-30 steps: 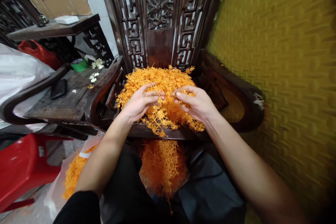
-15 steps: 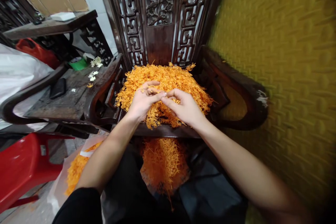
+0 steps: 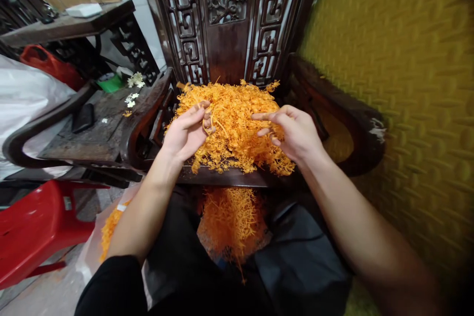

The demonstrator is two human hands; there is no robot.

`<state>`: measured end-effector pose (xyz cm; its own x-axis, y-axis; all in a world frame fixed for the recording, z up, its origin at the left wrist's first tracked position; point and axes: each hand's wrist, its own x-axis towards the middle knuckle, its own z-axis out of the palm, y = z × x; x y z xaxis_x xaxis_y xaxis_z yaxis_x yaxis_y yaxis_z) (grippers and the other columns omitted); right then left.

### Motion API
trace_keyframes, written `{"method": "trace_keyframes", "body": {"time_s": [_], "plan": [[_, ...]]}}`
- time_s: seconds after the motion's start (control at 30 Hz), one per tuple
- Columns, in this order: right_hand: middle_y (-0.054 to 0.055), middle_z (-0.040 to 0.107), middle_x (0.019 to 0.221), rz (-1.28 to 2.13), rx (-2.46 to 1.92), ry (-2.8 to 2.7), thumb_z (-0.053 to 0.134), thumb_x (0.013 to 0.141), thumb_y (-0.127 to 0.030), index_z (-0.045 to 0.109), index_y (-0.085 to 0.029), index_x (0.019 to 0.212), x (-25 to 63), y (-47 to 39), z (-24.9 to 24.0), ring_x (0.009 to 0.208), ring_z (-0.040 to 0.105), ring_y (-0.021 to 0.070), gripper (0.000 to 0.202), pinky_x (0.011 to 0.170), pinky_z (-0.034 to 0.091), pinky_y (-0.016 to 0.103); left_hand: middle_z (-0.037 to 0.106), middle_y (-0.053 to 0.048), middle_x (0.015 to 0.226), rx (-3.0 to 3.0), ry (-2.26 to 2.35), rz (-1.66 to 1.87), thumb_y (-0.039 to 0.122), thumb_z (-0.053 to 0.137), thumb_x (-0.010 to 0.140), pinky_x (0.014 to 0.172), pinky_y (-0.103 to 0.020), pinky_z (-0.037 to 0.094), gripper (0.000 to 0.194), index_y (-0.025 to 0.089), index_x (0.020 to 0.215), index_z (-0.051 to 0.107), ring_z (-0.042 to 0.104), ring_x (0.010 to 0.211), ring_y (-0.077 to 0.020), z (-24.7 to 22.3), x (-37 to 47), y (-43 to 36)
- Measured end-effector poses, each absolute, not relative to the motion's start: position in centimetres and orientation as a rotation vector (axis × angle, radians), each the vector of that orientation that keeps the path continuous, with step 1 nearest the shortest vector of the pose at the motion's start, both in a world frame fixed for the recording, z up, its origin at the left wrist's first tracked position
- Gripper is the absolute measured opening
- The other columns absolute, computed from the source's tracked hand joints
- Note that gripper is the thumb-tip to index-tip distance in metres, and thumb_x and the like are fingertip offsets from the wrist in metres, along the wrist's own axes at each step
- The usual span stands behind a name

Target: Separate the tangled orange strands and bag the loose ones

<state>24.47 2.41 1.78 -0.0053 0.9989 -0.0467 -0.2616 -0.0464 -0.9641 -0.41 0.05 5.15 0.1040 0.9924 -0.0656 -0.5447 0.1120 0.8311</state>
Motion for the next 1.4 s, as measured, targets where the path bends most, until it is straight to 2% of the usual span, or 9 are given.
{"method": "trace_keyframes", "body": {"time_s": [0.13, 0.23, 0.3, 0.43, 0.6, 0.77, 0.93, 1.13, 1.4], "plan": [[0.0, 0.067, 0.073, 1.49, -0.951, -1.036, 0.073, 0.071, -0.02, 0.06, -0.022, 0.086, 22.8, 1.2, 1.4, 0.045, 0.057, 0.0115, 0.021, 0.034, 0.031, 0.021, 0.052, 0.0, 0.073, 0.668, 0.711, 1.296, 0.016, 0.057, 0.089, 0.065, -0.025, 0.049, 0.009, 0.017, 0.092, 0.065, 0.052, 0.062, -0.0092, 4.8, 0.3, 0.2], [-0.001, 0.063, 0.072, 1.588, -0.913, -1.044, 0.079, 0.073, -0.029, 0.071, -0.02, 0.097, 22.1, 0.7, 1.0, 0.047, 0.054, 0.0106, 0.026, 0.037, 0.043, 0.026, 0.042, 0.001, 0.066, 0.583, 0.676, 1.333, 0.014, 0.052, 0.086, 0.059, -0.025, 0.045, 0.011, 0.017, 0.086, 0.062, 0.044, 0.056, -0.0097, 4.6, 0.5, 0.3], [0.0, 0.063, 0.072, 1.636, -0.91, -1.081, 0.085, 0.072, -0.042, 0.073, -0.019, 0.086, 21.7, 0.3, 0.7, 0.048, 0.054, 0.0101, 0.03, 0.039, 0.045, 0.027, 0.035, 0.002, 0.062, 0.533, 0.637, 1.358, 0.013, 0.051, 0.082, 0.056, -0.024, 0.042, 0.01, 0.017, 0.082, 0.06, 0.04, 0.054, -0.0097, 4.5, 0.4, 0.3], [-0.002, 0.057, 0.055, 1.619, -0.965, -1.317, 0.083, 0.074, -0.057, 0.07, -0.02, 0.071, 20.5, -0.7, 0.3, 0.04, 0.046, 0.0089, 0.04, 0.036, 0.036, 0.025, 0.027, 0.004, 0.059, 0.457, 0.598, 1.418, 0.01, 0.049, 0.08, 0.049, -0.02, 0.035, 0.009, 0.017, 0.077, 0.054, 0.031, 0.049, -0.0085, 4.4, 0.3, 0.2], [-0.005, 0.058, 0.051, 1.315, -1.022, -1.672, 0.071, 0.089, -0.046, 0.075, -0.021, 0.122, 19.0, -1.4, 0.0, 0.041, 0.049, 0.0126, 0.041, 0.045, 0.04, 0.026, 0.024, 0.003, 0.058, 0.431, 0.657, 1.404, 0.007, 0.046, 0.083, 0.043, -0.016, 0.028, 0.018, 0.018, 0.069, 0.043, 0.029, 0.047, -0.0069, 4.6, 1.0, 0.0], [-0.002, 0.059, 0.058, 1.169, -0.946, -1.738, 0.065, 0.094, -0.043, 0.076, -0.019, 0.091, 18.1, -1.4, 0.1, 0.052, 0.052, 0.0123, 0.027, 0.051, 0.039, 0.025, 0.042, 0.001, 0.062, 0.444, 0.781, 1.385, 0.016, 0.047, 0.09, 0.052, -0.02, 0.041, 0.013, 0.017, 0.08, 0.054, 0.044, 0.052, -0.0086, 4.2, 1.4, 1.1], [-0.002, 0.056, 0.063, 1.344, -0.981, -1.468, 0.064, 0.094, -0.052, 0.069, -0.021, 0.088, 18.8, -0.7, 0.0, 0.043, 0.048, 0.01, 0.032, 0.039, 0.037, 0.025, 0.069, -0.009, 0.089, 0.755, 0.921, 1.16, 0.055, 0.062, 0.091, 0.068, -0.027, 0.052, 0.04, 0.016, 0.101, 0.066, 0.065, 0.079, -0.0174, 3.4, 1.4, 1.1], [-0.002, 0.056, 0.066, 1.403, -0.954, -1.254, 0.075, 0.086, -0.049, 0.071, -0.022, 0.091, 18.7, -0.4, -0.5, 0.041, 0.048, 0.0081, 0.028, 0.034, 0.033, 0.023, 0.07, -0.009, 0.118, 1.187, 1.067, 1.155, 0.029, 0.095, 0.063, 0.086, -0.029, 0.054, 0.063, 0.017, 0.117, 0.064, 0.068, 0.086, -0.0123, 1.7, 1.9, -0.2], [-0.003, 0.057, 0.068, 1.728, -0.933, -1.037, 0.091, 0.067, -0.05, 0.065, -0.02, 0.083, 19.2, -0.3, 0.4, 0.041, 0.04, 0.0036, 0.043, 0.034, 0.019, 0.02, 0.066, -0.004, 0.11, 1.219, 1.07, 1.218, 0.011, 0.096, 0.052, 0.081, -0.027, 0.056, 0.07, 0.019, 0.113, 0.061, 0.068, 0.08, -0.0106, 1.6, 2.8, -0.3]]}}
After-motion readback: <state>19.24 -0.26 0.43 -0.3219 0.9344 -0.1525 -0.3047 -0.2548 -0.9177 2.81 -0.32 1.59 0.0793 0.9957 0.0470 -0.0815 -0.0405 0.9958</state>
